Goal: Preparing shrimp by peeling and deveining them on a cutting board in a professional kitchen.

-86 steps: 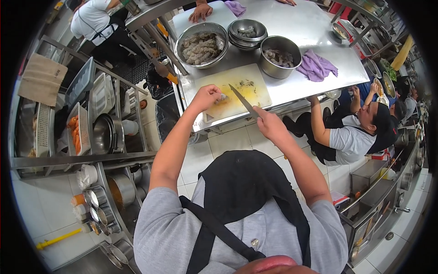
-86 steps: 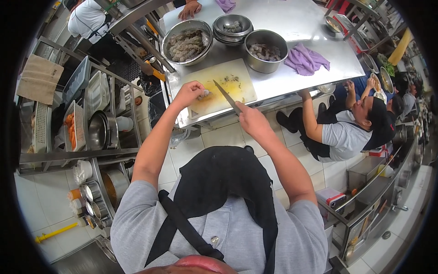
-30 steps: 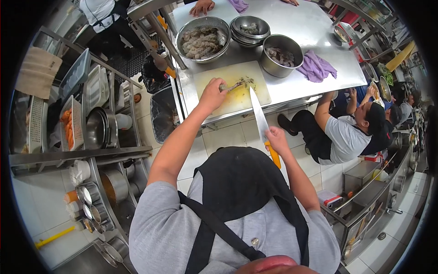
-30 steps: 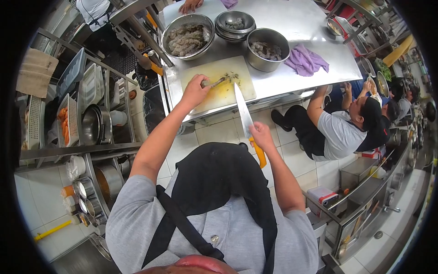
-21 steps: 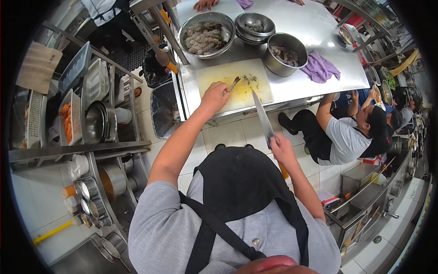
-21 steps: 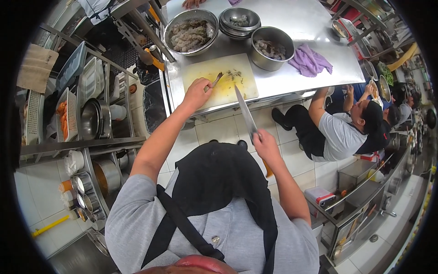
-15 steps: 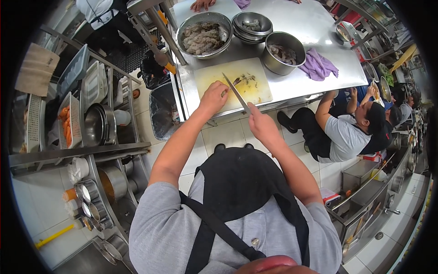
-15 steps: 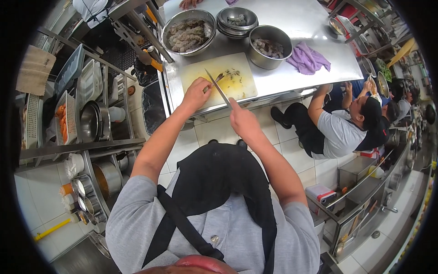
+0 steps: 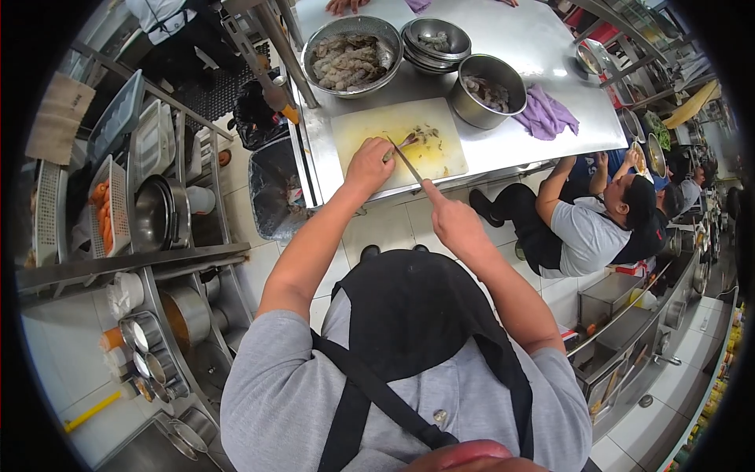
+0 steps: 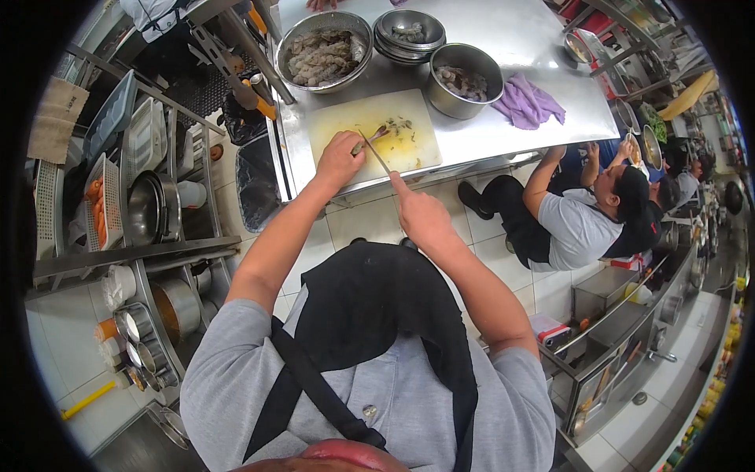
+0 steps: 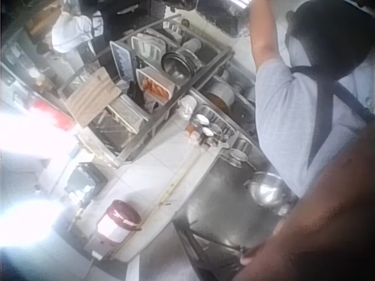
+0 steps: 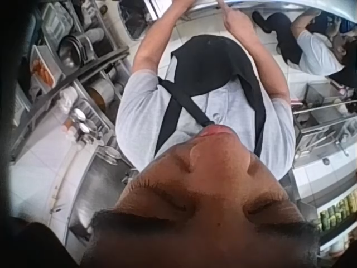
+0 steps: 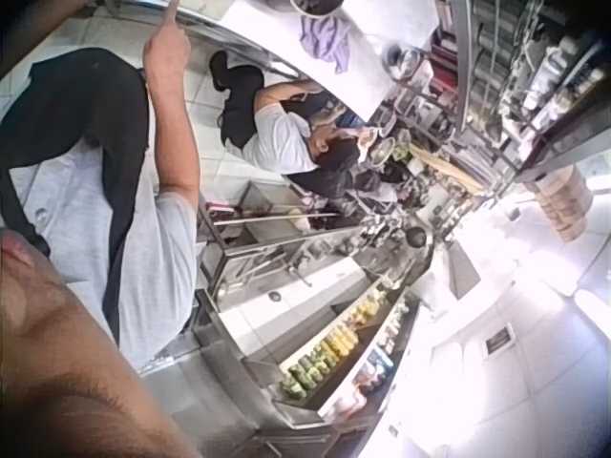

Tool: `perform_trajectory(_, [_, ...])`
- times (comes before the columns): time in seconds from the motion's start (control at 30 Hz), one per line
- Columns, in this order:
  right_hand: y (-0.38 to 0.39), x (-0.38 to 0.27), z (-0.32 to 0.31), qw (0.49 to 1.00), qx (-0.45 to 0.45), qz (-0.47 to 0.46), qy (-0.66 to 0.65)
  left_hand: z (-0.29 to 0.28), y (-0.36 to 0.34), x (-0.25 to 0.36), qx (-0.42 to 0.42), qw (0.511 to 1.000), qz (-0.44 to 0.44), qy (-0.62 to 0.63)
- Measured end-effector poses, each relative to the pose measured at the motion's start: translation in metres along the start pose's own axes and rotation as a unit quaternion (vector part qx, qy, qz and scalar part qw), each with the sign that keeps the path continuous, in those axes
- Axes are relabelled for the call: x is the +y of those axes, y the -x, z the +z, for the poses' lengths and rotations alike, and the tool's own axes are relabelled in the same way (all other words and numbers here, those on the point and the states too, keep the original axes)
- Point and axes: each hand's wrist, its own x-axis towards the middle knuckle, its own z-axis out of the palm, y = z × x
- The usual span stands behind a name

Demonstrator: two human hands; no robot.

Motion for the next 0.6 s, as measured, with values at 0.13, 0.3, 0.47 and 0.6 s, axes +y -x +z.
perform_trajectory(0.13, [0.001, 0.001, 0.001, 1.0, -0.005, -0.008, 0.003, 0.0, 0.0, -0.001, -0.001, 1.0, 0.001, 0.009])
perform_trajectory(0.3, [-0.046, 0.002, 0.023, 0.997, 0.059, -0.038, -0.044, 0.0, -0.001, 0.0, -0.002, 1.0, 0.003, 0.008])
perform_trajectory(0.47, [-0.058, -0.001, 0.028, 0.993, 0.083, -0.045, -0.076, -0.001, 0.0, -0.002, -0.01, 1.0, 0.019, 0.002])
perform_trajectory(0.6, [-0.027, -0.004, 0.008, 0.997, 0.041, -0.032, -0.058, -0.004, 0.005, -0.002, -0.002, 1.0, 0.023, 0.011])
